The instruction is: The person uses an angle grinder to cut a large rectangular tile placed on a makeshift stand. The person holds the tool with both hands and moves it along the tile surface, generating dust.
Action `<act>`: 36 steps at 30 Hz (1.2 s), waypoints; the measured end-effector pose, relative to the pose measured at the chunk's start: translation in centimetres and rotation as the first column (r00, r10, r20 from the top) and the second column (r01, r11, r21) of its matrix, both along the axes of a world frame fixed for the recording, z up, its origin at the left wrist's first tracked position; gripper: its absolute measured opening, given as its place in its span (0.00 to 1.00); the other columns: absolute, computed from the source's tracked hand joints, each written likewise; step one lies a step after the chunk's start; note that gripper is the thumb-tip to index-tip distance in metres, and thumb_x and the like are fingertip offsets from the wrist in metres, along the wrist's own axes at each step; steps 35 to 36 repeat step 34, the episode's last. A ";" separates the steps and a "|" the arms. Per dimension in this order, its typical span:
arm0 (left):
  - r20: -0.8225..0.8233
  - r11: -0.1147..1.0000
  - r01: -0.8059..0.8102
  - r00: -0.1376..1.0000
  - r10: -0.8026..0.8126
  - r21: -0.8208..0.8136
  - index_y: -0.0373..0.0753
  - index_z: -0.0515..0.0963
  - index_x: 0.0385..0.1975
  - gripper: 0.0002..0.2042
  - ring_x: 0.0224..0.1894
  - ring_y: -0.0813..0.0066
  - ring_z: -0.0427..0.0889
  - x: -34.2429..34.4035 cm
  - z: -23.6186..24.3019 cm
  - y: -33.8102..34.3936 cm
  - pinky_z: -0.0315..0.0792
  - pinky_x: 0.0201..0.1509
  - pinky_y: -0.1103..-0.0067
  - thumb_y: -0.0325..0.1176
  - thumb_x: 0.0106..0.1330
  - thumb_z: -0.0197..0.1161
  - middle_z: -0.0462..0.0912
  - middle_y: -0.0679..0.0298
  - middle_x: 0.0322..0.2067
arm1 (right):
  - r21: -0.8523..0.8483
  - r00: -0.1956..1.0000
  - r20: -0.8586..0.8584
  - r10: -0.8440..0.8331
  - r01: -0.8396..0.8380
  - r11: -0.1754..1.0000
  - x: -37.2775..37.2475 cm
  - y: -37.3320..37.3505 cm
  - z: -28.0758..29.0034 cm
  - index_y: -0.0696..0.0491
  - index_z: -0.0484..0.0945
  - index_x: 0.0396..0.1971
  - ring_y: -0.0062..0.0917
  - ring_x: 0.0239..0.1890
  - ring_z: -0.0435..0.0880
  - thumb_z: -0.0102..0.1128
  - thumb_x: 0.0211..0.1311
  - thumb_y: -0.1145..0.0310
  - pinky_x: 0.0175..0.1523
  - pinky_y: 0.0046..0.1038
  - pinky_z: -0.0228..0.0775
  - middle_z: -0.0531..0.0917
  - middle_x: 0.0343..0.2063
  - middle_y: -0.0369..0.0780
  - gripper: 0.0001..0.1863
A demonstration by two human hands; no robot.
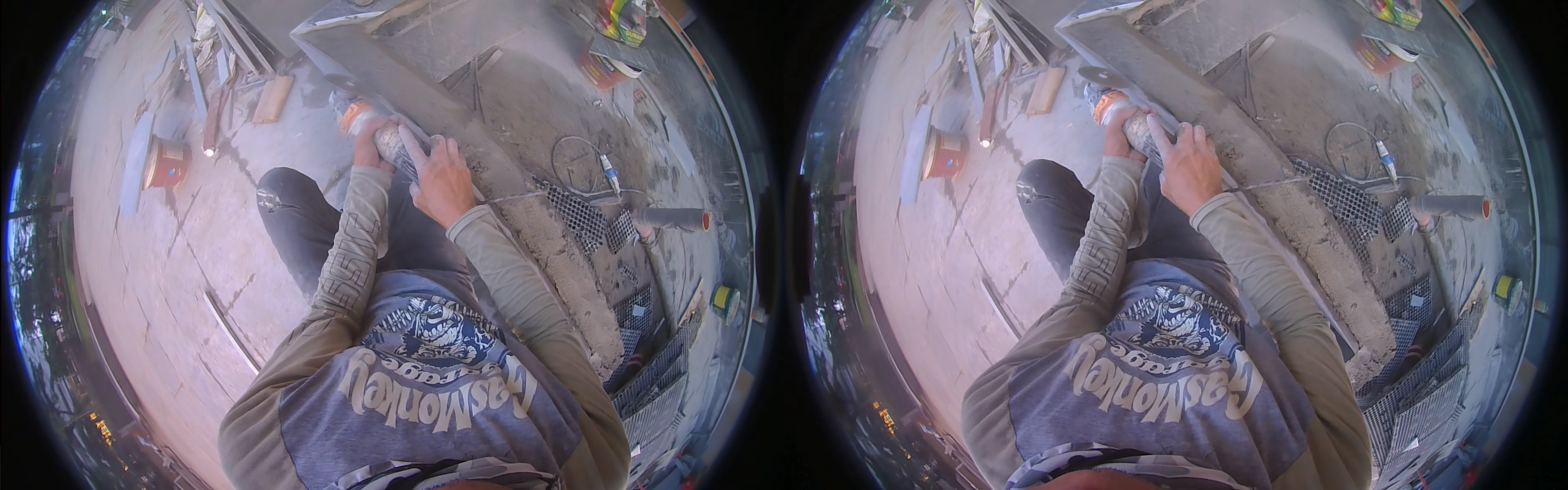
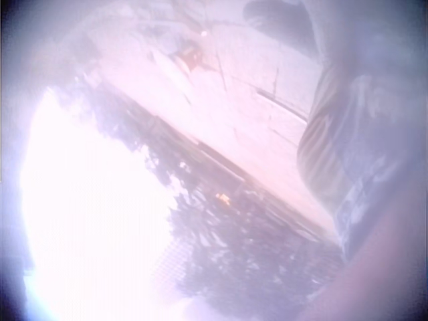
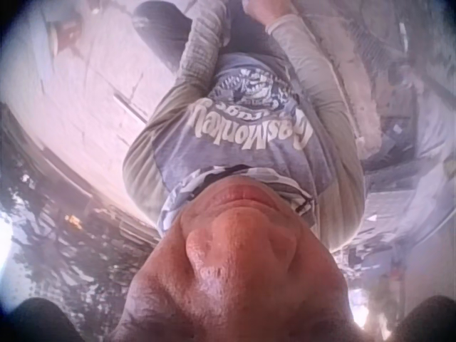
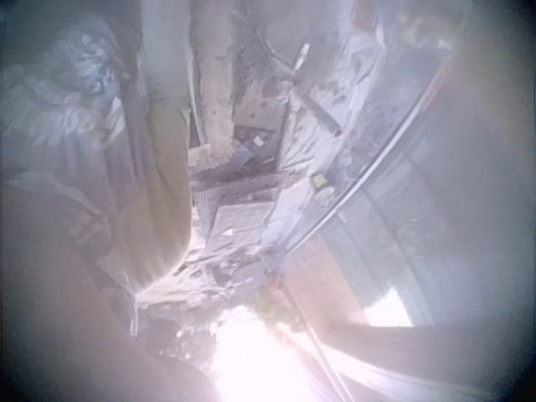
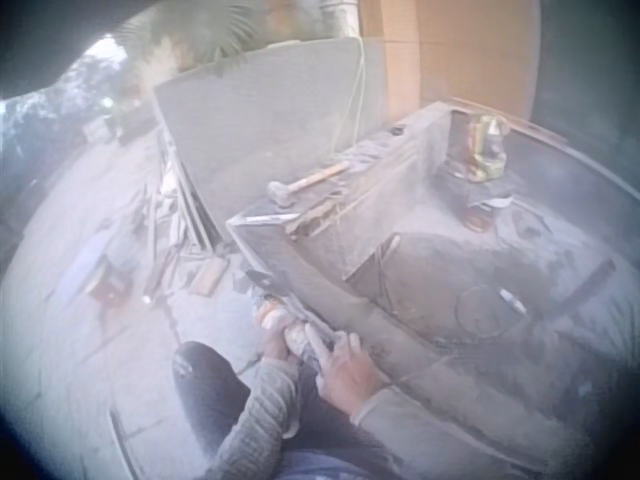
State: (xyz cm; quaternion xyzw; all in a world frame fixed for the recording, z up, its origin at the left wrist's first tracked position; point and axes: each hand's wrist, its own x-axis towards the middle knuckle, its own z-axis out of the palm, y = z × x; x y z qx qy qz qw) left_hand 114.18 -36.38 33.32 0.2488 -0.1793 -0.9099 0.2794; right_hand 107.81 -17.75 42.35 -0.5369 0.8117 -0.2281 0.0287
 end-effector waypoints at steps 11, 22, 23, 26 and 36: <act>0.119 0.999 0.006 0.993 0.000 -0.054 0.34 0.82 0.41 0.10 0.34 0.61 0.89 0.3 0.8 0.1 0.87 0.42 0.64 0.35 0.68 0.66 0.88 0.56 0.36 | 0.167 0.988 0.157 -0.003 -0.023 0.986 0.6 -1.9 -0.1 0.36 0.52 0.86 0.53 0.48 0.89 0.75 0.53 0.71 0.49 0.48 0.86 0.83 0.48 0.58 0.60; 0.116 0.999 0.033 0.993 -0.030 -0.021 0.31 0.77 0.52 0.17 0.41 0.55 0.90 1.0 -2.8 -0.5 0.88 0.50 0.60 0.35 0.70 0.66 0.89 0.50 0.42 | 0.246 0.982 0.183 -0.042 -0.004 0.969 0.6 -2.6 -1.8 0.35 0.50 0.86 0.50 0.39 0.92 0.72 0.53 0.70 0.45 0.49 0.86 0.88 0.39 0.54 0.60; 0.117 1.000 0.007 0.993 -0.004 -0.017 0.30 0.77 0.53 0.17 0.43 0.55 0.90 1.2 -3.0 -0.1 0.87 0.52 0.60 0.36 0.71 0.66 0.89 0.50 0.43 | 0.240 0.982 0.182 -0.043 -0.002 0.971 0.7 -2.4 -1.9 0.34 0.50 0.86 0.49 0.40 0.92 0.72 0.53 0.70 0.44 0.49 0.86 0.88 0.39 0.54 0.60; 0.111 1.000 -0.007 0.994 0.009 -0.019 0.30 0.76 0.55 0.19 0.48 0.53 0.90 0.8 -1.4 1.1 0.87 0.57 0.59 0.37 0.72 0.66 0.89 0.49 0.47 | 0.259 0.978 0.198 -0.071 0.018 0.966 0.7 -1.8 -1.9 0.33 0.51 0.86 0.50 0.40 0.92 0.72 0.54 0.71 0.44 0.50 0.85 0.88 0.38 0.54 0.59; 0.037 0.988 0.041 0.999 -0.036 -0.146 0.33 0.74 0.61 0.22 0.52 0.48 0.90 1.6 -4.1 0.7 0.85 0.60 0.56 0.38 0.73 0.65 0.88 0.46 0.53 | 0.245 0.959 0.279 -0.043 -0.028 0.969 0.4 -0.9 -1.4 0.33 0.47 0.86 0.52 0.42 0.92 0.73 0.52 0.71 0.47 0.51 0.85 0.89 0.41 0.56 0.62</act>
